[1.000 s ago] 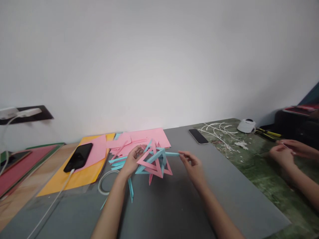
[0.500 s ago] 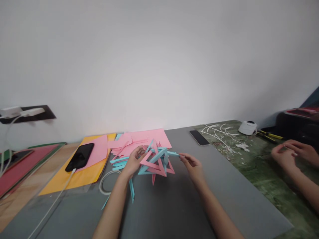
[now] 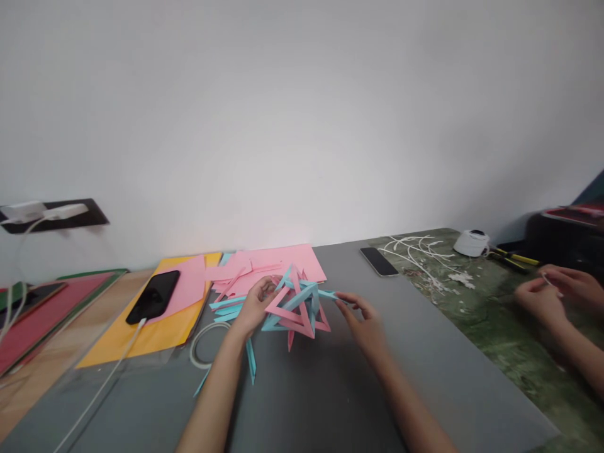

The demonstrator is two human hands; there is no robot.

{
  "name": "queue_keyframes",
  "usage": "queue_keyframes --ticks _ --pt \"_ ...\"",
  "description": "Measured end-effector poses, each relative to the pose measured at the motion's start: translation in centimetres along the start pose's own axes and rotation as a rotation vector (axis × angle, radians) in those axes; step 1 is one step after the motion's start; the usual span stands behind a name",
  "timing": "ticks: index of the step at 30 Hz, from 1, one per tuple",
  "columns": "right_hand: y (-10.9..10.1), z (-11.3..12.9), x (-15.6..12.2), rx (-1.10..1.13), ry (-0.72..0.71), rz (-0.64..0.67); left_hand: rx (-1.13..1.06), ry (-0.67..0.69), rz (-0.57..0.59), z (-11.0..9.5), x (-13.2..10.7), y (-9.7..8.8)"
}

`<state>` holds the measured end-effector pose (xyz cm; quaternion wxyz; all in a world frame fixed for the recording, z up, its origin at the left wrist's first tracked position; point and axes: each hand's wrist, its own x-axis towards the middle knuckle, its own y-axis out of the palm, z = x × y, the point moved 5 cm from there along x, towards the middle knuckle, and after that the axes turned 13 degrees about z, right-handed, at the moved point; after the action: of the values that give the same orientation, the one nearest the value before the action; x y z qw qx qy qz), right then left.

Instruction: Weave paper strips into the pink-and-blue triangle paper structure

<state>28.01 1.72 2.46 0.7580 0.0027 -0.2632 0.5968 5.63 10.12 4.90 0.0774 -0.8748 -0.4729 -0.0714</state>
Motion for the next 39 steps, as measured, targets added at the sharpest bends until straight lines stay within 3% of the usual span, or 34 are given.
queue_keyframes --ticks 12,17,24,30,36,39 --pt "-0.4 1.7 -0.3 -0.078 -0.223 -0.069 0.085 0.031 0.024 -1.4 -0.3 0.1" --pt "-2.1 0.5 0.2 -0.014 -0.165 -0.151 0.106 0.041 -0.049 -0.9 -0.4 -0.8" --pt "-5.2 -2.8 1.1 0.283 0.007 -0.271 0.064 0.047 -0.04 -1.0 -0.4 -1.1" --pt "-4.7 -3.0 1.2 0.343 0.078 -0.247 0.009 0.046 -0.058 -0.5 -0.1 -1.2" --pt "-4.2 -3.1 1.2 0.359 0.107 -0.239 -0.024 0.009 -0.236 0.8 -0.1 -2.2" --pt "-4.2 -3.1 1.3 0.372 0.101 -0.243 -0.061 -0.032 -0.256 1.2 -0.3 -2.3"
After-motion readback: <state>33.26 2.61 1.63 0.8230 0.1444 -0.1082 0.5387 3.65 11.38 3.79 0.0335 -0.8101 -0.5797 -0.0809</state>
